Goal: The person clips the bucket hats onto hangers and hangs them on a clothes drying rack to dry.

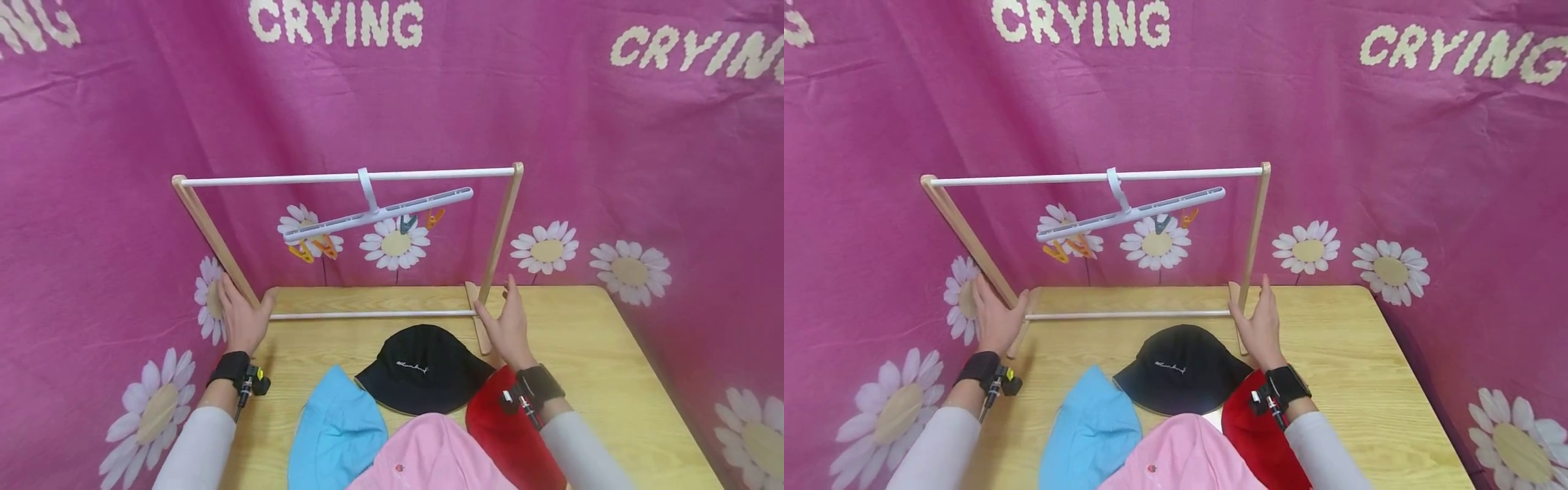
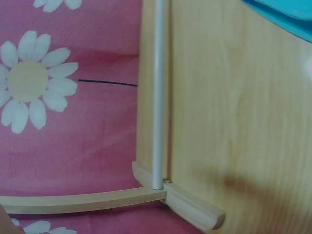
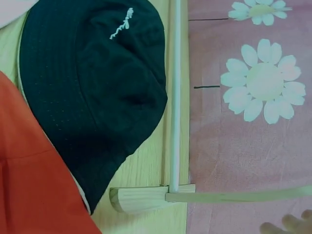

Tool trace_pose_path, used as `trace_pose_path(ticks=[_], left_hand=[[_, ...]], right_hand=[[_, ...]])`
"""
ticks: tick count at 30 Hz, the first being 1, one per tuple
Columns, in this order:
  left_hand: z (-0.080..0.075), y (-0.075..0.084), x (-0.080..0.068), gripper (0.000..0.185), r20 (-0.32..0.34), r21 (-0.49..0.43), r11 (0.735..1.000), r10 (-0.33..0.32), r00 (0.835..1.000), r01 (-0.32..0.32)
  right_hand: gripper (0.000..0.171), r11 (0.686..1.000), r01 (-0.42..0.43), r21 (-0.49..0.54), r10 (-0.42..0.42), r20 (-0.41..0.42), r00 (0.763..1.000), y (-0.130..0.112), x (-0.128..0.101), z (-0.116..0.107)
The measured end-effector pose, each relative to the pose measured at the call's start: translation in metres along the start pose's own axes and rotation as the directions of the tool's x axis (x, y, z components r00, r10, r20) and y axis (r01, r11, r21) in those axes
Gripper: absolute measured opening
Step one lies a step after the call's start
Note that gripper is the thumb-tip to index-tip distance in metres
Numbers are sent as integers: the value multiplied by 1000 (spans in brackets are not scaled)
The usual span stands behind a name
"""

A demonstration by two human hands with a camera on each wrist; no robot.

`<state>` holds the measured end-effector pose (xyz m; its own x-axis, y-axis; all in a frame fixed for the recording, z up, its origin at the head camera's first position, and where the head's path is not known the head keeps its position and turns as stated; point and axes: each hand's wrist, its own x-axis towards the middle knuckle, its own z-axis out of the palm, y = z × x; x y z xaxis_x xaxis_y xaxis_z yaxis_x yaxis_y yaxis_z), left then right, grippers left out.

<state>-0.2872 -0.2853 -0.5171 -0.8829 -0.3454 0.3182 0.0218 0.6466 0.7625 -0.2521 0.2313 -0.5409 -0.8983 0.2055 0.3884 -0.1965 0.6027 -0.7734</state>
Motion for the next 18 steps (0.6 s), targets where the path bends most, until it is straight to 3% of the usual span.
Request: trace_pose_path(ticks=[6,13,18], left_hand=[[-6,5,13,110,-17,11,1000,-21,1000,21],[-9,7,24,109,27,-93,988,-118,993,120],[-8,4,34,100,16,-142,984,-109,994,110]], right_hand=[[91,1000,-25,9,24,28,999,-2,14,-1],[92,972,-177,154,173,36,984,-8,26,-3],[92,965,-206,160,199,60,978,-13,33,-5]])
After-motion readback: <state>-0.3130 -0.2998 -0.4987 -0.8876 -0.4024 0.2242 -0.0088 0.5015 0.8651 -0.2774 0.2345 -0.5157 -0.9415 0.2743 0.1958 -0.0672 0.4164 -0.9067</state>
